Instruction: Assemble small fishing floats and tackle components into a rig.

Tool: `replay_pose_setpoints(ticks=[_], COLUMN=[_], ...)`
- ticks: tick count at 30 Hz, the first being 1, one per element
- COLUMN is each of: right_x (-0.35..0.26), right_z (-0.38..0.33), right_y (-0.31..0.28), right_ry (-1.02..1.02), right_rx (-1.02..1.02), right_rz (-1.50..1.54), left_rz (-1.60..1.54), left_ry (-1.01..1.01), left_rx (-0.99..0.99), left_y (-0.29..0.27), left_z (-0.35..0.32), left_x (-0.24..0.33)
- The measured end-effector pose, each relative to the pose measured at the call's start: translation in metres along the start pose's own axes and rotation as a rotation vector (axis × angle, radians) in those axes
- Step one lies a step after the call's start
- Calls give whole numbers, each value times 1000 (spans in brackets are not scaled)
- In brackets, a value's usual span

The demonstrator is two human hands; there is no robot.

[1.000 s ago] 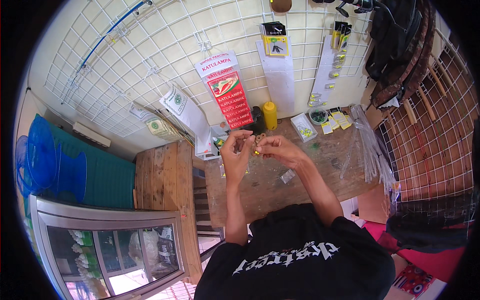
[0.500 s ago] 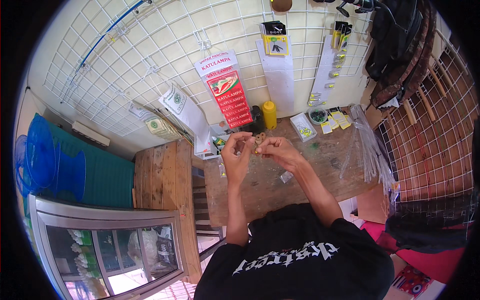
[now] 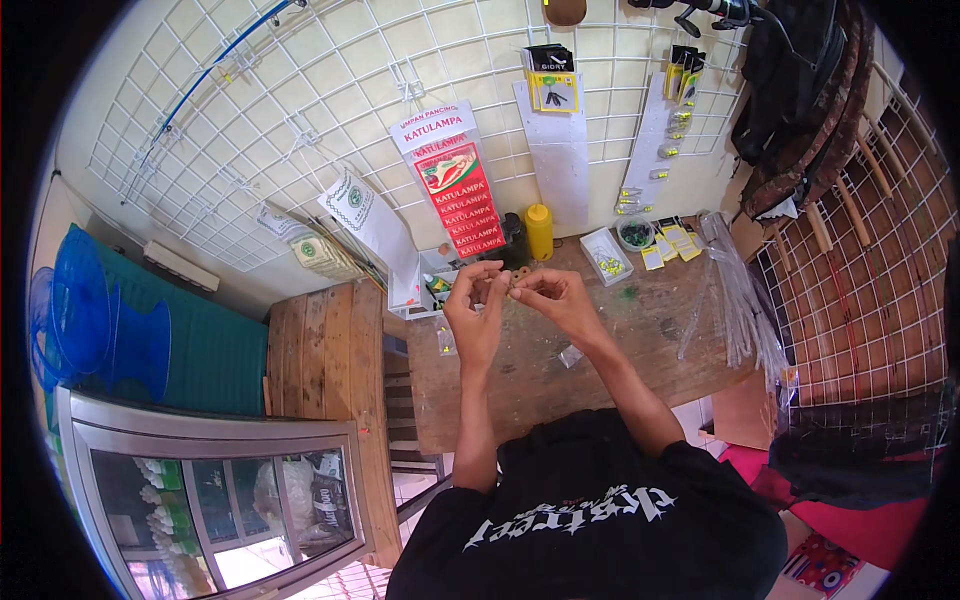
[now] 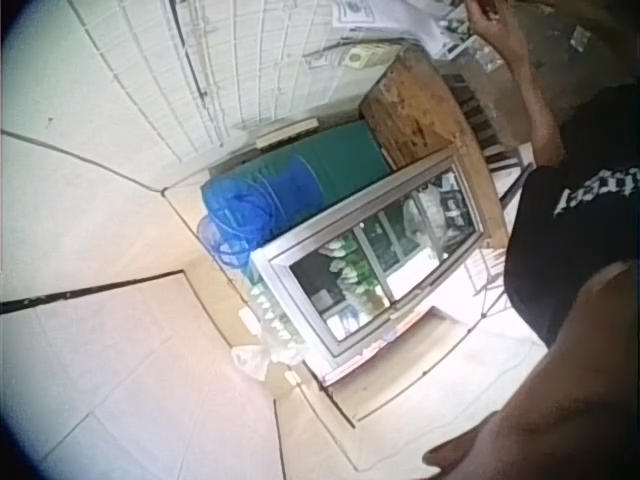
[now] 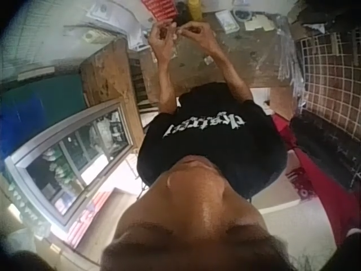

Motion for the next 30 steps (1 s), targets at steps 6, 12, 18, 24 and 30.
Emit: replay_pose_setpoints(ticks=[6,12,18,24,30], right_x=[-22,-35,-17,-8,-4], right_z=[4,18,42,42,46], right_y=[7,-11,-16,1,4], right_ry=[91,73,160,181,196], right_rx=[-187,-346,-431,-602,-596], right_rz=[9,218,377,409,409], left_rz=[-22,-76,-28,-77,-67], left_ry=[73,-8,15,20,-34], left_rx=[-155,-340,-427,-439,-468], left_y=[2,10,17,12,13], left_z=[10,26,35,35,35], left_x=[13,28,40,42,39])
Point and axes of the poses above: each hand's wrist, its own z-axis towards the middle knuckle, its own y-axis out of the palm, x = y × z, the point moved 8 cm from there along z, towards the middle knuckle, and after that the axes turned 8 degrees about -x, right-handed, at the moved point
